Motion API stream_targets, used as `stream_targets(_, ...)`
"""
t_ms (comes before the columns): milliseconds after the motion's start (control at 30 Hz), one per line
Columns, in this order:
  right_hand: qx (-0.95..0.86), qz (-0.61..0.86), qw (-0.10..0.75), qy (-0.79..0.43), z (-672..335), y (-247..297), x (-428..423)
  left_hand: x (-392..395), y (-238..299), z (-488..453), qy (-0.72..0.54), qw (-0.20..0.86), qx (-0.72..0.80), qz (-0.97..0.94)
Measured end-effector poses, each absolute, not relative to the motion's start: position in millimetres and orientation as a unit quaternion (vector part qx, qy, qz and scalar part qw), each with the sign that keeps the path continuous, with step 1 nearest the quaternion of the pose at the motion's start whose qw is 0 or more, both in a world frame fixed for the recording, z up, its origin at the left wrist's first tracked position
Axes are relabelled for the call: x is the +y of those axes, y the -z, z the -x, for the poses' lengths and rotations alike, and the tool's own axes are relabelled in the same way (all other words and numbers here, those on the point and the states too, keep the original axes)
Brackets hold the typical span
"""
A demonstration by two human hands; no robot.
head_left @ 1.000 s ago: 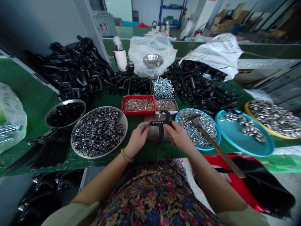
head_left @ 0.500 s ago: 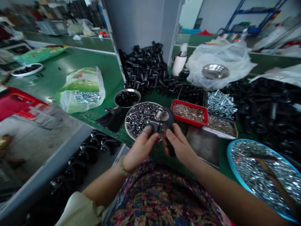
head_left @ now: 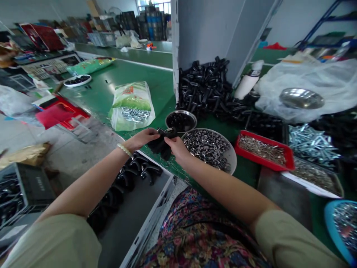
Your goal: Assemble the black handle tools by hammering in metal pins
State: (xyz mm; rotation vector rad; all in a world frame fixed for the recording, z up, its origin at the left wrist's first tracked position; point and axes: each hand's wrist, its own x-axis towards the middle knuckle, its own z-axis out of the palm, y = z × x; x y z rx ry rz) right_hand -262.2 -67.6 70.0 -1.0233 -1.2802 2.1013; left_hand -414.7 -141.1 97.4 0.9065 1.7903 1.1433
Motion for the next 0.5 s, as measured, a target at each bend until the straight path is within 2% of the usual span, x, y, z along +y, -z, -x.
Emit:
stream_targets(100,-0.479,0.407,0.245,-0.738,261,-60,-66,-141,-96,415,-0.446,0.401,0.713,-0.365)
stream_targets(233,-0.433,0.412,0.198,-0.777,257,-58,-71,-140,-101,431,-0.422,0.498,0.689,-0.313)
stream_targets(400,-0.384,0.441,0.131,-0.8,252,-60,-73,-125,-84,453,-0.35,0.629,0.658,-0.222)
stream_targets(500,-0.379,0.427,0.093,-0.816,253,-62,-69,-114,-75,448,-0.324,0.666,0.65,-0.168)
